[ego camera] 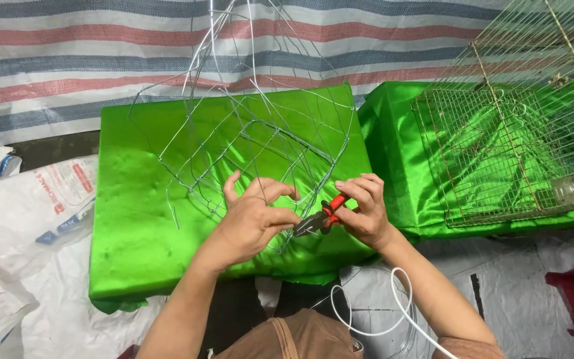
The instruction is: Assembling a wire frame or cage by bending wire mesh and securing connections using pliers.
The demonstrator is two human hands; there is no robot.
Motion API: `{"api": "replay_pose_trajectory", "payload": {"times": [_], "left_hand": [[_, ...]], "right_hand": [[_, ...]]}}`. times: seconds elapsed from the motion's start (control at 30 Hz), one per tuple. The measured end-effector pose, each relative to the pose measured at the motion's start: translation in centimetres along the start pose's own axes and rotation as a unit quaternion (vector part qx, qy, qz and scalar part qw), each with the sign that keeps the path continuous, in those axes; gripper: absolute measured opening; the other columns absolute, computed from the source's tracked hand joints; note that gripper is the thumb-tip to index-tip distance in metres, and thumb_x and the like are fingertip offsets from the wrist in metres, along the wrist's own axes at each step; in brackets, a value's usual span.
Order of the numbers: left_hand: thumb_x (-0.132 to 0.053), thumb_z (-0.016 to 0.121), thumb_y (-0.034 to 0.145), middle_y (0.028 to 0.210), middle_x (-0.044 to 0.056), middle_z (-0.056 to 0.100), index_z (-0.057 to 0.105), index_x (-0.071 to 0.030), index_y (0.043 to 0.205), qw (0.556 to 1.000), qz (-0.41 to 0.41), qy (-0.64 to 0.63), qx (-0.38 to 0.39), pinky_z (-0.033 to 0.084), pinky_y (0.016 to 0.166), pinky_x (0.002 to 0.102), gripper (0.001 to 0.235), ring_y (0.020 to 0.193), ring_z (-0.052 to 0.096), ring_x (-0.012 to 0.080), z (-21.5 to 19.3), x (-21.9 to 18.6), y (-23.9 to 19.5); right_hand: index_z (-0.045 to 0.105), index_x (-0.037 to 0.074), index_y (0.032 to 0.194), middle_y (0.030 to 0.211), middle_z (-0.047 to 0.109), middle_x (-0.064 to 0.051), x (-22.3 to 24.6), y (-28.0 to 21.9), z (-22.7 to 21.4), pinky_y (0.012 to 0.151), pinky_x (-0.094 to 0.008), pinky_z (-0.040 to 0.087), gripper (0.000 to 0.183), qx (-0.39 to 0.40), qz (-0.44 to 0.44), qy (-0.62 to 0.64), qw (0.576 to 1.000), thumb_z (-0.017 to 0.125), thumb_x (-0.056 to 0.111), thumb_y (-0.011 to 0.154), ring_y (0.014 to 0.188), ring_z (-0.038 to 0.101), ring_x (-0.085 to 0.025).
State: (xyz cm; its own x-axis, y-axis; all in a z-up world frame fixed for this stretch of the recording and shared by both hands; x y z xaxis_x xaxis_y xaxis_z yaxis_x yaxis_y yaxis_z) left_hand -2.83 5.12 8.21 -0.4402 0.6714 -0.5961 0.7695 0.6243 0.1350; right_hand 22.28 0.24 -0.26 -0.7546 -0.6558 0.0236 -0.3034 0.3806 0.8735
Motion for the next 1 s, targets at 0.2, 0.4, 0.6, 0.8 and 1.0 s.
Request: {"api": "replay_pose_trajectory", "payload": {"times": [0.2, 0.4, 0.6, 0.8, 1.0], "left_hand": [[-0.041, 0.052, 0.099, 0.125, 0.000, 0.068, 0.077, -0.035, 0.094, 1.000, 0.002, 0.000, 0.012, 0.005, 0.108, 0.079, 0.026, 0.129, 0.050, 0.0260, -0.6, 0.2, 0.0], [-0.043, 0.053, 0.098, 0.129, 0.000, 0.066, 0.077, -0.035, 0.094, 1.000, 0.008, 0.009, 0.022, 0.006, 0.107, 0.080, 0.025, 0.130, 0.049, 0.0266, -0.7, 0.7, 0.0], [-0.043, 0.054, 0.098, 0.131, 0.000, 0.066, 0.077, -0.033, 0.094, 1.000, 0.007, 0.008, 0.028, 0.005, 0.107, 0.080, 0.025, 0.131, 0.048, 0.0264, -1.0, 0.7, -0.1], [-0.044, 0.054, 0.098, 0.133, -0.002, 0.064, 0.077, -0.035, 0.092, 0.999, 0.003, 0.004, 0.042, 0.005, 0.108, 0.080, 0.025, 0.132, 0.046, 0.0254, -1.1, 0.7, -0.1], [-0.042, 0.055, 0.097, 0.135, -0.003, 0.063, 0.077, -0.036, 0.092, 0.999, 0.001, -0.001, 0.049, 0.006, 0.108, 0.080, 0.023, 0.133, 0.046, 0.0251, -1.3, 0.8, -0.2]], "right_hand": [[0.070, 0.017, 0.078, 0.128, 0.068, -0.011, -0.2, 1.0, 0.4, 0.094, -0.057, 0.047, 0.019, -0.005, -0.015, 0.005, 1.000, 0.071, 0.020, 0.097, 0.107, 0.060, -0.033], [0.069, 0.019, 0.078, 0.132, 0.065, -0.009, -0.5, 2.9, 0.1, 0.101, -0.060, 0.044, 0.022, 0.010, -0.021, 0.005, 1.000, 0.068, 0.011, 0.098, 0.116, 0.058, -0.033], [0.069, 0.020, 0.075, 0.125, 0.070, -0.007, -0.5, 3.4, -0.2, 0.093, -0.057, 0.048, 0.025, 0.013, -0.025, -0.021, 0.999, 0.068, 0.008, 0.097, 0.108, 0.058, -0.030], [0.066, 0.021, 0.073, 0.115, 0.074, -0.012, -1.0, 3.9, -0.4, 0.075, -0.048, 0.048, 0.025, -0.003, -0.069, -0.020, 0.997, 0.073, 0.005, 0.091, 0.091, 0.057, -0.029], [0.047, 0.021, 0.110, 0.121, 0.073, -0.014, -1.0, 5.0, -0.9, 0.074, -0.048, 0.046, 0.009, 0.021, -0.051, 0.015, 0.998, 0.054, 0.020, 0.104, 0.086, 0.057, -0.030]]}}
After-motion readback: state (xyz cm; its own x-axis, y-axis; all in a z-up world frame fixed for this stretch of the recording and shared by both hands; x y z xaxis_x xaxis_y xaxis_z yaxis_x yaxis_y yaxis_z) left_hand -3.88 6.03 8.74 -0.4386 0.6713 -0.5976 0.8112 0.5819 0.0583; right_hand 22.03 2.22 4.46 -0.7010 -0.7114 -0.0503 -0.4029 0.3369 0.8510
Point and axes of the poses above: each hand's wrist, its own y-axis towards the middle knuckle, its own z-axis out of the palm, x = y × z, the point moved 2 cm from there along y, towards the middle knuckle
